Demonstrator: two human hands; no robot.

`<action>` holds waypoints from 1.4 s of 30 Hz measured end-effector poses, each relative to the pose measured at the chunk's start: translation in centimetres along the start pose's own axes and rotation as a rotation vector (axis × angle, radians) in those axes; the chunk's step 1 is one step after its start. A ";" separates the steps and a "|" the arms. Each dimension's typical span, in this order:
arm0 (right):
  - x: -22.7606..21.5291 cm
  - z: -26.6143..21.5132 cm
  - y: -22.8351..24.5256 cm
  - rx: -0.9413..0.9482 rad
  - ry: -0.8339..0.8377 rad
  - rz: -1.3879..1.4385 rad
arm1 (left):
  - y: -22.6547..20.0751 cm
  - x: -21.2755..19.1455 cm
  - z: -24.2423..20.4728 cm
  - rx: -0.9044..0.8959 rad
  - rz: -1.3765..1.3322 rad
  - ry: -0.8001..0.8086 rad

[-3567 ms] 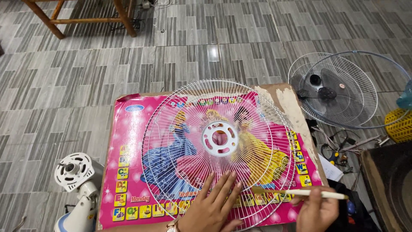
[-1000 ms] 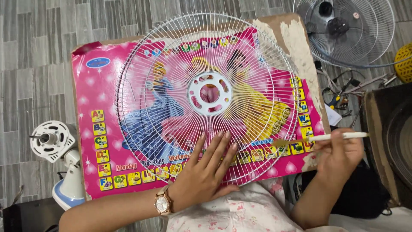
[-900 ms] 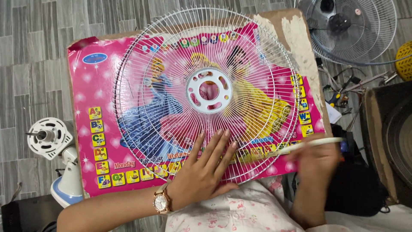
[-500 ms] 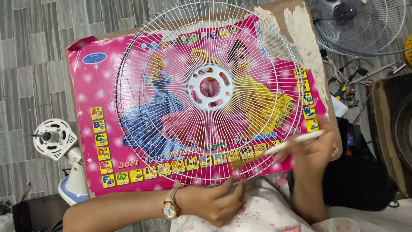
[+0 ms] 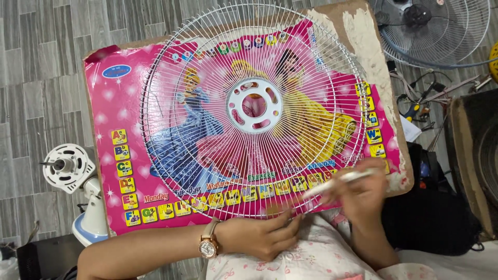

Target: Cleaning a metal fan grill using a small brush

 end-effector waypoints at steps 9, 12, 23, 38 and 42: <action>1.3 -0.7 0.0 -0.079 0.055 0.081 | -0.2 0.3 -0.1 0.035 0.023 0.040; 1.6 0.7 1.4 -0.128 0.027 0.055 | -0.3 0.4 -0.2 0.048 0.028 0.057; 0.8 0.5 1.7 -0.133 0.148 0.109 | -0.4 0.4 0.0 0.071 0.061 0.065; -4.3 2.1 -0.2 0.042 -0.208 -0.040 | -0.4 1.0 -0.1 0.082 0.080 0.131; -5.5 2.5 -1.5 0.051 -0.297 0.106 | -0.4 1.1 0.0 0.094 0.109 0.128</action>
Point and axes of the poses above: each hand's wrist, its own z-axis towards the middle knuckle, its own x-axis out of the palm, y = z × x, the point moved 8 cm from there along z, towards the middle knuckle, and after that the axes turned 13 degrees about -z, right-handed, at the moved point
